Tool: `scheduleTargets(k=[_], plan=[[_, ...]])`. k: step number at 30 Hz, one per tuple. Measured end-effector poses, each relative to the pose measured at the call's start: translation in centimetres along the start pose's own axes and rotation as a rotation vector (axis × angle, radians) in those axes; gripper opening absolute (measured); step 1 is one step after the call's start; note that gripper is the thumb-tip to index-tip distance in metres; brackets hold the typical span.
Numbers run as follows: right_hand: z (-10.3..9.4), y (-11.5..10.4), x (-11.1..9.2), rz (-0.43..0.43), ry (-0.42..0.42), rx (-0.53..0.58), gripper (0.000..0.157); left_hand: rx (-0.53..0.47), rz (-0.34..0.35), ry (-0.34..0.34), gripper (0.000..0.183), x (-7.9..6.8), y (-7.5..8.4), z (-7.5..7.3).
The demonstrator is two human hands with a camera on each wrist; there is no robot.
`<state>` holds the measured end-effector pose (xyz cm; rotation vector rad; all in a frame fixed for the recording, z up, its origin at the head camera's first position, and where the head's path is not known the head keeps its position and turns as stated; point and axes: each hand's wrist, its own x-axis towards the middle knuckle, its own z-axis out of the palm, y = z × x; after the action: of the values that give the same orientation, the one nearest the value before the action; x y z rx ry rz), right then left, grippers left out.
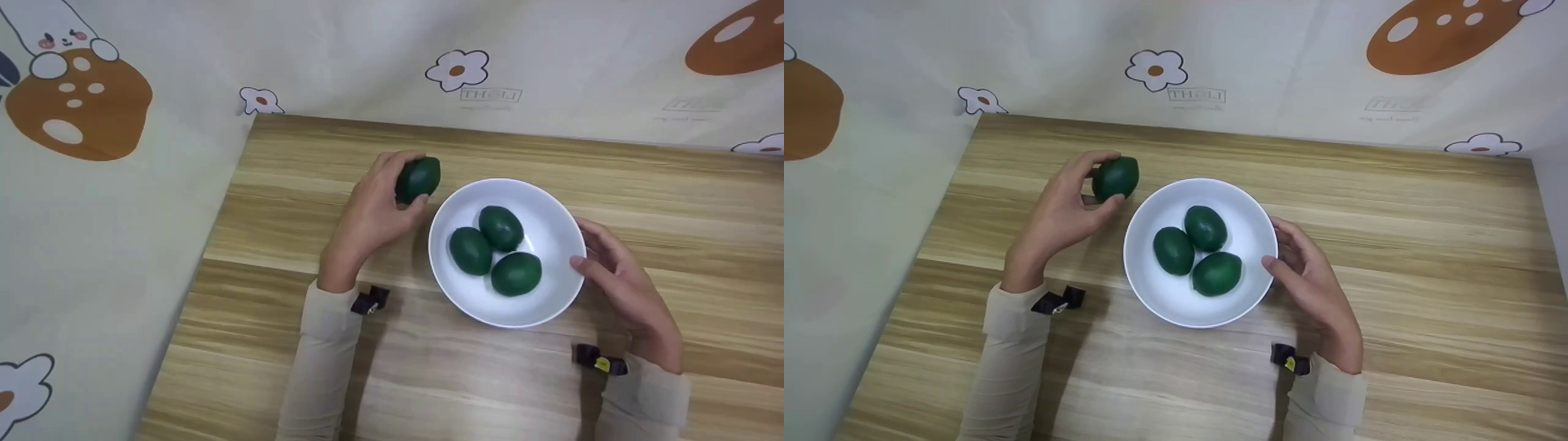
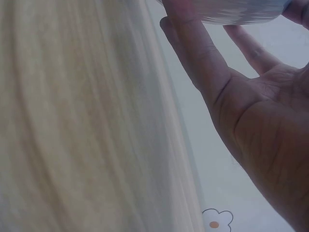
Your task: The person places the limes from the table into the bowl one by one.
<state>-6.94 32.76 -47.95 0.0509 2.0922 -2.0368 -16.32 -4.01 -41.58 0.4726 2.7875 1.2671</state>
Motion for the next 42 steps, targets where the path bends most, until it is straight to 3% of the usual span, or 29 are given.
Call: scheduleTargets(k=[42], plan=[[-0.04, -0.13, -0.08, 0.004, -0.020, -0.017, 0.053, 0.004, 0.026, -0.080, 0.059, -0.36, 0.73, -0.10]])
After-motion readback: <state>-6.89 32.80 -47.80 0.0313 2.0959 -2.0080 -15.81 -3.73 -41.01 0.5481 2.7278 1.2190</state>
